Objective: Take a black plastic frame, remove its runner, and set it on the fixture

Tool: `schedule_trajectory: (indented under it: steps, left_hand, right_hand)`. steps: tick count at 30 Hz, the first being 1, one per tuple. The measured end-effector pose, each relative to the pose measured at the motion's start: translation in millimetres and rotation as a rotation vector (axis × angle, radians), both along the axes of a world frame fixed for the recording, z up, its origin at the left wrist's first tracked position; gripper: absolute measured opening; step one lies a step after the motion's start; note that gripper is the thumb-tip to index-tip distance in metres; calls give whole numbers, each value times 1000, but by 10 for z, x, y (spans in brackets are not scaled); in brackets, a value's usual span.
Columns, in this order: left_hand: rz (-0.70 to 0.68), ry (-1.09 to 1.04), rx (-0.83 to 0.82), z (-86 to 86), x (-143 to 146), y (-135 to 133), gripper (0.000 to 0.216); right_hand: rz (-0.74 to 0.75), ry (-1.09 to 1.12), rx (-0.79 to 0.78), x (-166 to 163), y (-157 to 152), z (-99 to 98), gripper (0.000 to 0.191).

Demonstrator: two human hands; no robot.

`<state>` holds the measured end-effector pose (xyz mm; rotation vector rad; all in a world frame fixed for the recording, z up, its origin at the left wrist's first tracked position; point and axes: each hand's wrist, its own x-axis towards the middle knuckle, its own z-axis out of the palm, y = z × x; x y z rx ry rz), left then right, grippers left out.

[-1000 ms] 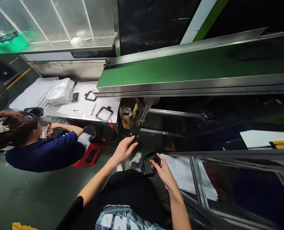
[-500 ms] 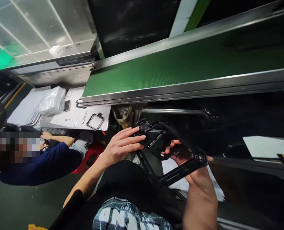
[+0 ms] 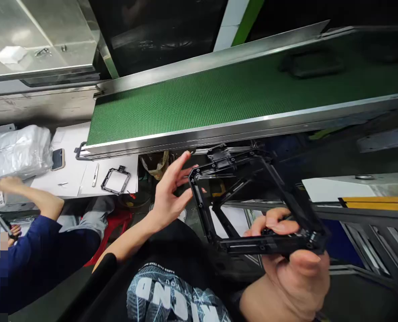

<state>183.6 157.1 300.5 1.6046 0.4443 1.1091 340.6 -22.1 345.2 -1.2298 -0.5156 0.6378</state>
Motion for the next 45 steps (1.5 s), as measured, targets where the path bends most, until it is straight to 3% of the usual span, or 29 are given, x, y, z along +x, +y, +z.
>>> schedule_trajectory:
  steps: [3,6,12,15,20,24,28,31,35,40,45]
  left_hand:
    - [-174,-60,-382,71,-51,-2,64]
    - [-285,-126,-598,148,-136,44,53]
    - [-478,-291,-850,164,-238,154,45]
    - [-538,-277,-977,130,-264,176,43]
    - [-561,-176,-1040,26,-345,208,65]
    - [-572,-143,-1159,-6,-466,209,66]
    - [-454,-77,-1101,-1,-546,261,67]
    - [-453,15,-1068,25,-523,280,76]
    - [-408,38,-1074,68,-430,224,59]
    - [-498,20,-880,-27,-258,264,68]
    - [-436,123,-752,-200,-125,230,70]
  right_hand:
    - [-56,-62,-22,-135,90,60,45]
    - [-47,-104,-26,-189,155,77,44]
    - [-97,-156,-40,-232,171,88,48]
    - [-57,-131,-31,-239,148,42,43]
    - [42,-128,24,-190,134,-200,36]
    - [133,-181,-64,-166,141,-354,41]
    - [307,-196,-81,-124,240,-318,54]
    - [397,-188,-42,-75,269,-308,49]
    - [431,-104,-91,-32,82,-410,40]
    - [170,-192,-447,177,-482,-524,72]
    - [-181,-181,-811,461,-1212,-519,106]
